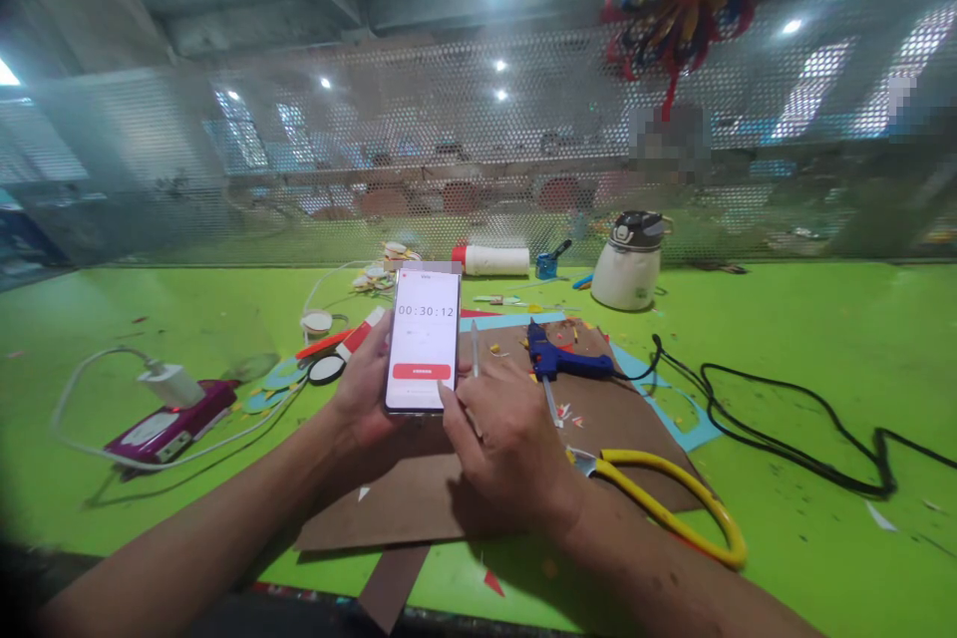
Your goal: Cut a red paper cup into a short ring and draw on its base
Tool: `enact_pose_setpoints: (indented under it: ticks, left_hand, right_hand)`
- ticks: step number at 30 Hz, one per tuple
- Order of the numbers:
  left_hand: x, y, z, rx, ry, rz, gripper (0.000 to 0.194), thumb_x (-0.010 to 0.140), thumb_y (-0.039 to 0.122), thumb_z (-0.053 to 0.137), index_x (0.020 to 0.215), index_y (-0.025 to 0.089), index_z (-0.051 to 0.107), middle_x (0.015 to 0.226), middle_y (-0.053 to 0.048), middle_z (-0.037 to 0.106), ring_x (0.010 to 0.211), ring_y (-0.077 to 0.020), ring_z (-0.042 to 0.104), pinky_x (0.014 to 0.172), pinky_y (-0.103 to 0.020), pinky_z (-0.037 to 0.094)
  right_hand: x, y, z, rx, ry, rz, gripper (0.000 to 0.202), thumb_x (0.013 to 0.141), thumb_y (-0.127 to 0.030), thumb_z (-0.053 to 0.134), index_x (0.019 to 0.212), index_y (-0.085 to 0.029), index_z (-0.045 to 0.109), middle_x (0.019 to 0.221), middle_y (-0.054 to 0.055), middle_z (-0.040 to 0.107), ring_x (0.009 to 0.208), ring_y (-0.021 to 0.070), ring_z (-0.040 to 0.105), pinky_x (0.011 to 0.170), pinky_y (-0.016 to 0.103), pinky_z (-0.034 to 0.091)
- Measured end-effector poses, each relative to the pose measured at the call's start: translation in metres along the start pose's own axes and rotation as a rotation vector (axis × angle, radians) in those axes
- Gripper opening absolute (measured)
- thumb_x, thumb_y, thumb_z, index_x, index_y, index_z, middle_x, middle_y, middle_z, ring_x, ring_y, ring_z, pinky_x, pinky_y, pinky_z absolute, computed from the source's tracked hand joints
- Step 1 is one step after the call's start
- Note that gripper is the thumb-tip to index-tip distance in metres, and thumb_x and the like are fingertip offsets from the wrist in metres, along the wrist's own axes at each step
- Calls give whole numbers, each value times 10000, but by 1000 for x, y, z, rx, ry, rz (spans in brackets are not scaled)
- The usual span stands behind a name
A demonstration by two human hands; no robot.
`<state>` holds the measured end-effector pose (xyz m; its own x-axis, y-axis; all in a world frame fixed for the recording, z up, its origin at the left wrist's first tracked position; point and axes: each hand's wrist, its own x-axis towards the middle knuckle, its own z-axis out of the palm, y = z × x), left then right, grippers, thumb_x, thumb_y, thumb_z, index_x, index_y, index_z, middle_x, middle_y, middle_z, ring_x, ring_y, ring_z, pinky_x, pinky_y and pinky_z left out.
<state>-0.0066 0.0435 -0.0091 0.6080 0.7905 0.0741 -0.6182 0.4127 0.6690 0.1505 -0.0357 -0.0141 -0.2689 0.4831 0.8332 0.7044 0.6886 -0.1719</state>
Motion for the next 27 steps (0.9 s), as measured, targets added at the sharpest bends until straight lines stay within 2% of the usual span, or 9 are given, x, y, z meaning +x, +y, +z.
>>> enact_pose_setpoints:
  ticks: [20, 24, 27]
  left_hand:
    - [-1, 0, -3, -46, 1, -1, 438, 944, 471, 445, 1065, 115, 670, 933, -124, 759, 803, -275, 738, 778, -422, 587]
    - [-1, 0, -2, -7, -5, -4, 455, 947, 473, 427, 1071, 107, 667, 919, -149, 756, 794, -293, 737, 737, -430, 590]
    - [0, 0, -2, -6, -17, -6, 458, 942, 469, 441, 1077, 93, 665, 934, -157, 753, 813, -290, 734, 768, -434, 583]
  right_hand:
    - [0, -1, 0, 17, -15, 13, 321, 929, -123, 497, 611, -157, 522, 571, 0, 461, 583, 130, 381, 602, 304, 290]
    - [0, 0, 1, 12, -10, 15, 317, 932, -134, 500, 617, -164, 518, 574, -2, 464, 581, 132, 381, 598, 305, 290]
    - [0, 1, 0, 37, 5, 65, 310, 936, -155, 509, 628, -168, 534, 573, -3, 477, 579, 135, 393, 596, 304, 300]
